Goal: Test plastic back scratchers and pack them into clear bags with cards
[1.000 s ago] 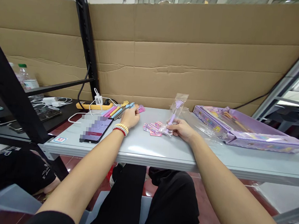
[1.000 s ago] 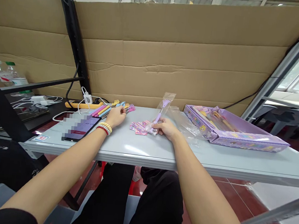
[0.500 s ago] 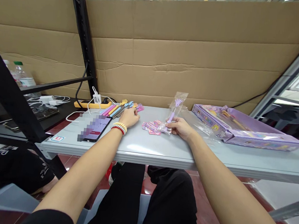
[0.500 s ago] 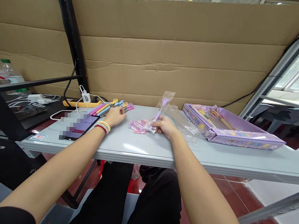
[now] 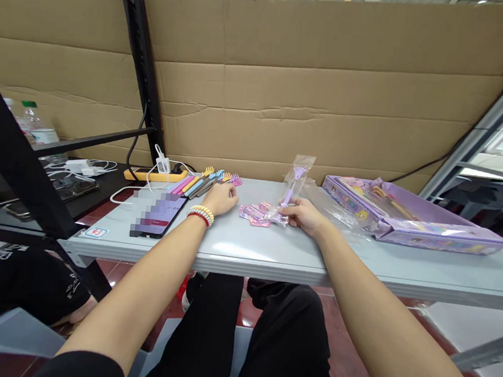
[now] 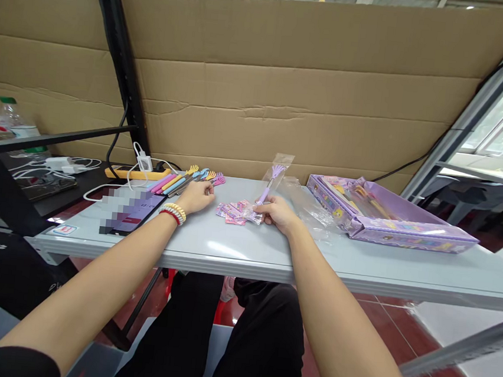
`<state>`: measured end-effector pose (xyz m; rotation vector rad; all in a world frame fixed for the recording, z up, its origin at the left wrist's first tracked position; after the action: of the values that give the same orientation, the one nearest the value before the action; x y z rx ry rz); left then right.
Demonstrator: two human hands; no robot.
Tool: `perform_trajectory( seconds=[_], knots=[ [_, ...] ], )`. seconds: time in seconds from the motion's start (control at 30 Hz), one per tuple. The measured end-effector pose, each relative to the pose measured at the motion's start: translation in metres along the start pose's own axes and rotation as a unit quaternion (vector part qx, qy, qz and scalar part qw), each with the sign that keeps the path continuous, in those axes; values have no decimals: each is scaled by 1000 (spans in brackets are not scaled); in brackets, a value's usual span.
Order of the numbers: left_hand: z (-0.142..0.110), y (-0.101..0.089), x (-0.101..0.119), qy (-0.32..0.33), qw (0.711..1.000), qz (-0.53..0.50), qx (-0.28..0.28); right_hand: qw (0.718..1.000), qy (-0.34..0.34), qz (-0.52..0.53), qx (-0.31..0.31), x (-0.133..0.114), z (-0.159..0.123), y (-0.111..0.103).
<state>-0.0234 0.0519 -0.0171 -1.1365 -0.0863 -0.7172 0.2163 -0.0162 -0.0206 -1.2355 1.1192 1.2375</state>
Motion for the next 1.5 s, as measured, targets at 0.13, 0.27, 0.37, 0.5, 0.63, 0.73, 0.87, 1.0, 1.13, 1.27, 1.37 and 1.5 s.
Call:
perform_trajectory(
  seconds=[0.13, 0.27, 0.37, 0.5, 0.63, 0.73, 0.87, 1.0, 1.13, 1.27, 1.37, 1.5],
  knots=[
    [-1, 0, 1, 4, 1000, 6, -3, 1000, 1, -3, 2, 0, 0, 0],
    [-2, -2, 2, 10, 1000, 6, -6, 1000, 1, -3, 3, 0, 1, -1],
    [-3, -3, 3, 8, 1000, 4, -10, 1000, 1, -3, 2, 1, 1, -1],
    [-4, -3, 3, 3, 1000, 1, -10, 1000, 0, -3, -1, 2, 1, -2],
    [-3, -3, 3, 7, 1000, 1, -9, 1000, 1, -5, 2, 2, 1, -2],
    [-3, -3, 3, 7, 1000, 4, -11, 1000, -1, -6, -2, 2, 1, -1],
    [-3, -3, 3, -3, 1000, 7, -15, 1000, 0, -6, -2, 1, 1, -1],
    [-4, -3, 3, 6, 1000, 3, -13, 1000, 0, -8, -2, 1, 0, -1],
    [-6, -6, 6, 3, 999, -39, -12, 1000, -6, -9, 0, -1, -1, 0],
    [-8, -11, 20, 20, 963, -261, -62, 997, -74, -12, 29, -8, -4, 6],
    [-10, -11, 33, 31, 904, -406, -128, 989, -141, -27, 24, -16, -6, 19],
    [-11, -7, 40, 32, 839, -500, -213, 987, -141, -78, -23, -23, -4, 46]
  ],
)
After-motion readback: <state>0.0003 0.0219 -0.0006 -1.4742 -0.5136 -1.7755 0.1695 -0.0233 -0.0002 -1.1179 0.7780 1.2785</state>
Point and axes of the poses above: each hand's wrist, its own z-axis towards the middle knuckle, its own y-axis out of the palm, x = y × z, the point moved 1 cm from there along z, towards the middle knuckle, and after that the axes turned 2 degrees about -y, right-handed, at the moved point
